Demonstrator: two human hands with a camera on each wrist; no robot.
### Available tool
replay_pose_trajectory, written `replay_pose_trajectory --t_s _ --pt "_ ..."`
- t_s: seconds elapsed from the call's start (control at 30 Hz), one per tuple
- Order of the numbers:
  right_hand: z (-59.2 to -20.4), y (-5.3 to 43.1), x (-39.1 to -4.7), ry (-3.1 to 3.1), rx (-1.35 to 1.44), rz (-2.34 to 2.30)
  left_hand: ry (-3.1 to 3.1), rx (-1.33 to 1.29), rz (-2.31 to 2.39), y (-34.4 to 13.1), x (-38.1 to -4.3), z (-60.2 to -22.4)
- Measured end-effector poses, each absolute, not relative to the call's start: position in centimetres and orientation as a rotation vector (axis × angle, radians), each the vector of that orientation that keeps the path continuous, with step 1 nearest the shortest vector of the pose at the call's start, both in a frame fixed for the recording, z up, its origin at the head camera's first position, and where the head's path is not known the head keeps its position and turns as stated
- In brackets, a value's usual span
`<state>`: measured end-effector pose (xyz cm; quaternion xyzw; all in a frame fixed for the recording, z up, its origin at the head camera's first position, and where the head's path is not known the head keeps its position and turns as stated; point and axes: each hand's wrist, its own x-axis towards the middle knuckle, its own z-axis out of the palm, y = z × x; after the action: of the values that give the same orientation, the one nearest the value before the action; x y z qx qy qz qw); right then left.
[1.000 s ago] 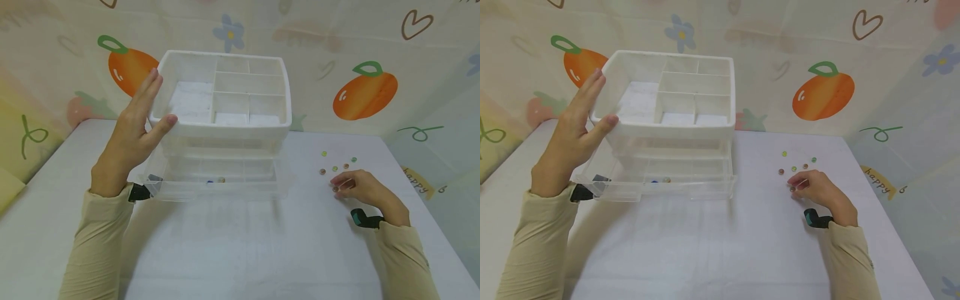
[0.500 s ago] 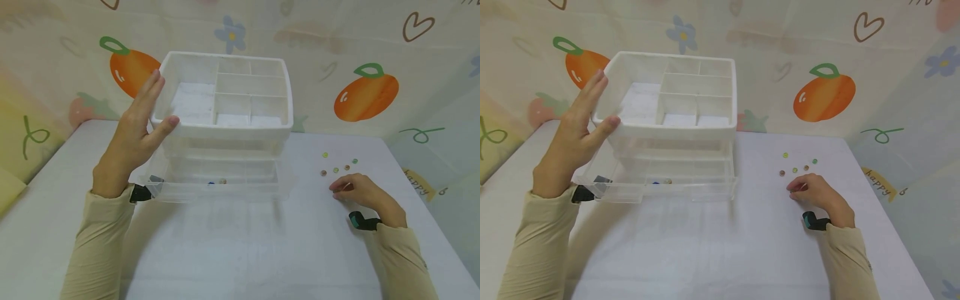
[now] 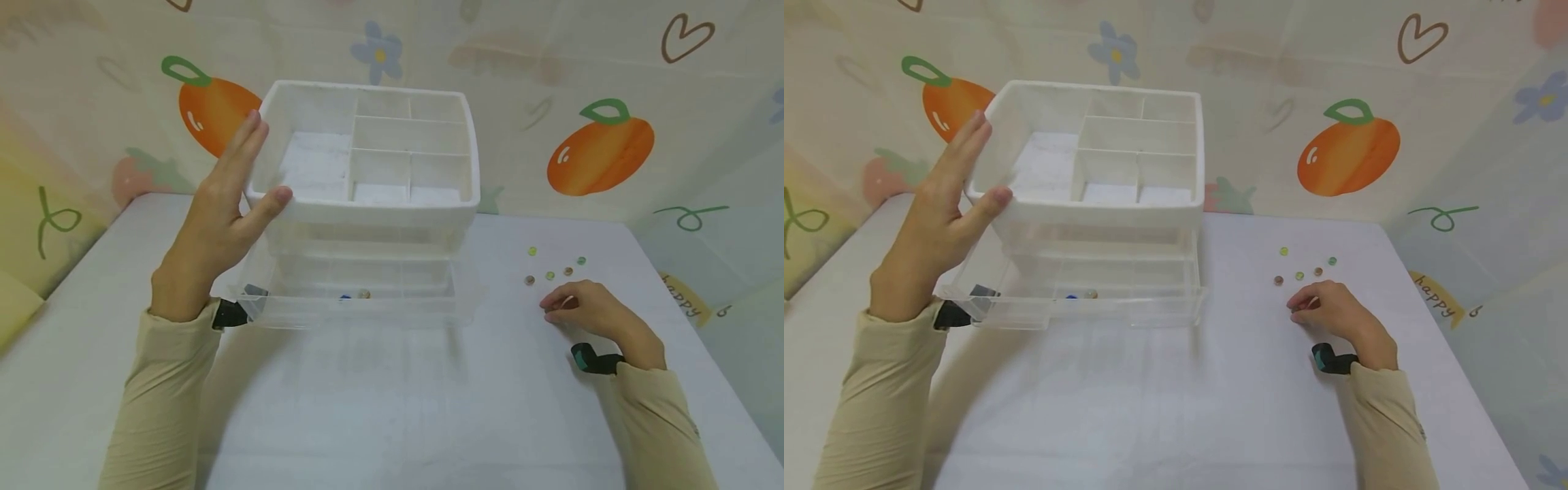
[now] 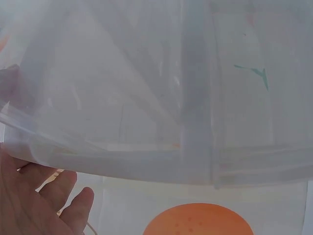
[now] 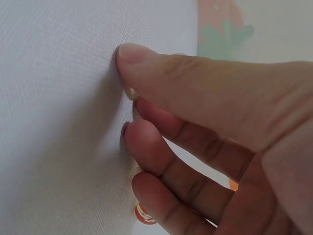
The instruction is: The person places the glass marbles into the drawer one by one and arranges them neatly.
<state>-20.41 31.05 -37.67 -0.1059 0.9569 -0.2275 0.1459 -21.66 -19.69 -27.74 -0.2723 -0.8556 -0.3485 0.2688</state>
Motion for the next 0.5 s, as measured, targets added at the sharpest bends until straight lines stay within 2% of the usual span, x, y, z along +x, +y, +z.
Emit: replay_pose_trajectory --t_s 0.5 --pt "-37.61 31.08 -20.47 2.791 -0.323 -0.69 -2.303 -0.724 -0.948 -19.7 -21.59 -27.83"
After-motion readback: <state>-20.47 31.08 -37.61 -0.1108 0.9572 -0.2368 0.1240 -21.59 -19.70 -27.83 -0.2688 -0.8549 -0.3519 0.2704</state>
